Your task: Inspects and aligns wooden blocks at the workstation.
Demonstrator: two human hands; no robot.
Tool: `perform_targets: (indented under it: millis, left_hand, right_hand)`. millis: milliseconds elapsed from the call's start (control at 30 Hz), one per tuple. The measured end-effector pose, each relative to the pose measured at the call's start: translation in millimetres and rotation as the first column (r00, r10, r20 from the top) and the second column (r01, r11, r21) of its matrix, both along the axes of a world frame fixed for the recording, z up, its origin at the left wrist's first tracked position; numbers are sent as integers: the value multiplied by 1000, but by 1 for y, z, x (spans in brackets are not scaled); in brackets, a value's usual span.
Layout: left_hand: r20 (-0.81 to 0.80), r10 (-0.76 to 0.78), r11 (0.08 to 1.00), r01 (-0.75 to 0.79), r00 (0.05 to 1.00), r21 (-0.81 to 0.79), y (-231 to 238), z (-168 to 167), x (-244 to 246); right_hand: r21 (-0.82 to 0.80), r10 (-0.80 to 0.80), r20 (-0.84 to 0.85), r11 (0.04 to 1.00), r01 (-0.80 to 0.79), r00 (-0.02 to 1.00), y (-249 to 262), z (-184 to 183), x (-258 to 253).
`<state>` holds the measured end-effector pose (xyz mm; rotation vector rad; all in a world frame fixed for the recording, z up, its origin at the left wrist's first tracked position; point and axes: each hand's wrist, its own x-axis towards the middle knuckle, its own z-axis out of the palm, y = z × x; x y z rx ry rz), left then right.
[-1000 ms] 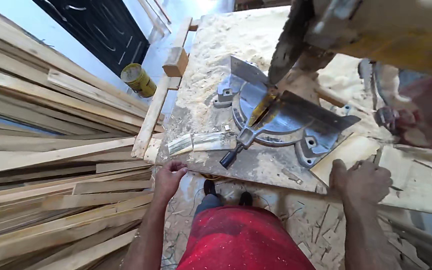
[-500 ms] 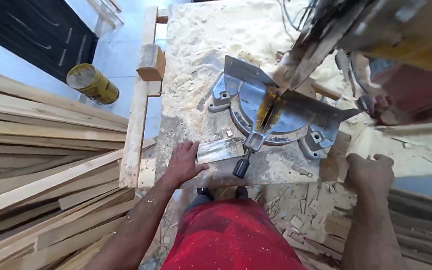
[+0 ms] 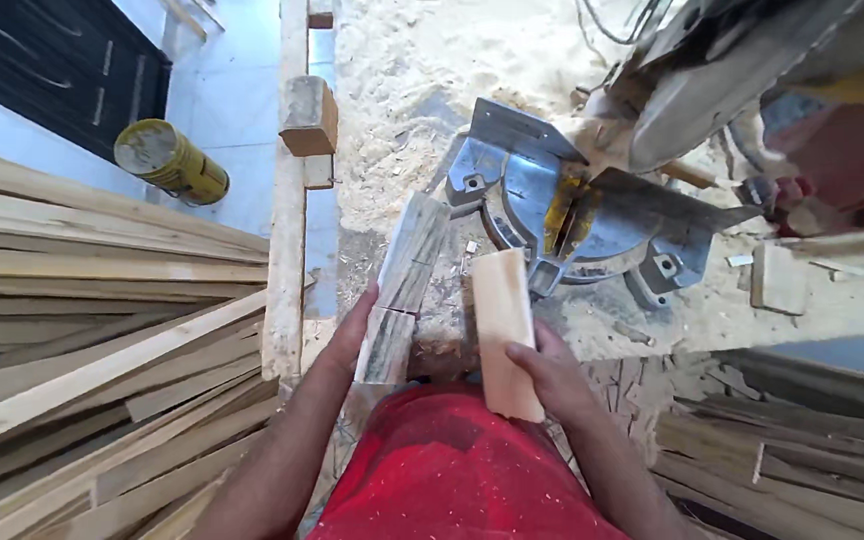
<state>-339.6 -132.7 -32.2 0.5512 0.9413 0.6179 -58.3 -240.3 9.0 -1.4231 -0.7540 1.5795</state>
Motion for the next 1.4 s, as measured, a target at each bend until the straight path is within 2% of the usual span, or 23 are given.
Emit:
perform_targets:
  millis: [67, 133, 233, 300, 367, 467, 500, 567, 667, 767, 833, 933, 1000, 1133, 1233, 1400]
  left_hand:
    - [79, 53, 998, -51, 995, -28, -10, -20, 4]
    - [28, 141, 984, -137, 990, -116, -17, -33, 11]
    - [-193, 163, 968, -195, 968, -160, -16, -32, 21]
    - [-369, 173, 975, -212, 913, -70, -12, -33, 26]
    - [-555, 162, 987, -134, 816, 91, -5, -39, 24]
    - [-817, 115, 972, 104, 565, 209, 5, -40, 21]
    - [-857, 117, 964, 150, 502, 219, 6, -38, 21]
    - [-880, 178, 953, 146, 441, 267, 6, -35, 21]
    - [-882, 283, 920, 155, 377, 361, -6, -27, 16]
    - [-948, 183, 895, 354, 261, 270, -31, -12, 9]
    - [-983, 58, 880, 455, 173, 133, -50, -10, 17]
    - [-994, 95, 820, 564, 45, 104, -64, -24, 35]
    - [-994, 108, 801, 589, 29, 104, -61, -26, 41]
    - [-999, 44, 817, 575, 11, 42, -49, -15, 34]
    - [-999, 14, 830, 556, 31, 29, -37, -12, 20]
    - [-993, 64, 802, 587, 96, 109, -28, -26, 13]
  right_hand:
    - [-83, 59, 95, 995, -51, 994, 20, -14, -19]
    - [-147, 58, 179, 989, -31, 982, 36, -30, -35]
    - [-149, 77, 307, 988, -32, 949, 45, -51, -50]
    - [-123, 52, 369, 992, -6, 928, 44, -60, -58]
    - [-96, 45, 424, 995, -5, 905, 44, -63, -61]
    - [-88, 70, 521, 996, -28, 851, 44, -63, -62]
    - [-94, 81, 559, 995, -34, 825, 43, -63, -63]
    - [-88, 108, 671, 994, -66, 734, 41, -61, -66]
    - [-15, 155, 837, 965, -261, 524, 31, -63, -67]
    - [-17, 194, 893, 916, -400, 407, 24, -67, -65]
    - [-39, 190, 904, 929, -369, 383, 25, -64, -68]
    - [-106, 200, 936, 945, -310, 289, 35, -62, -79]
    - [-250, 317, 928, 919, -305, 195, 43, -55, -84]
    - [-411, 459, 878, 867, -281, 132, 51, -48, -91]
    - [-439, 480, 867, 863, -250, 133, 51, -47, -94]
    - [-421, 458, 871, 882, -211, 178, 45, -50, -98]
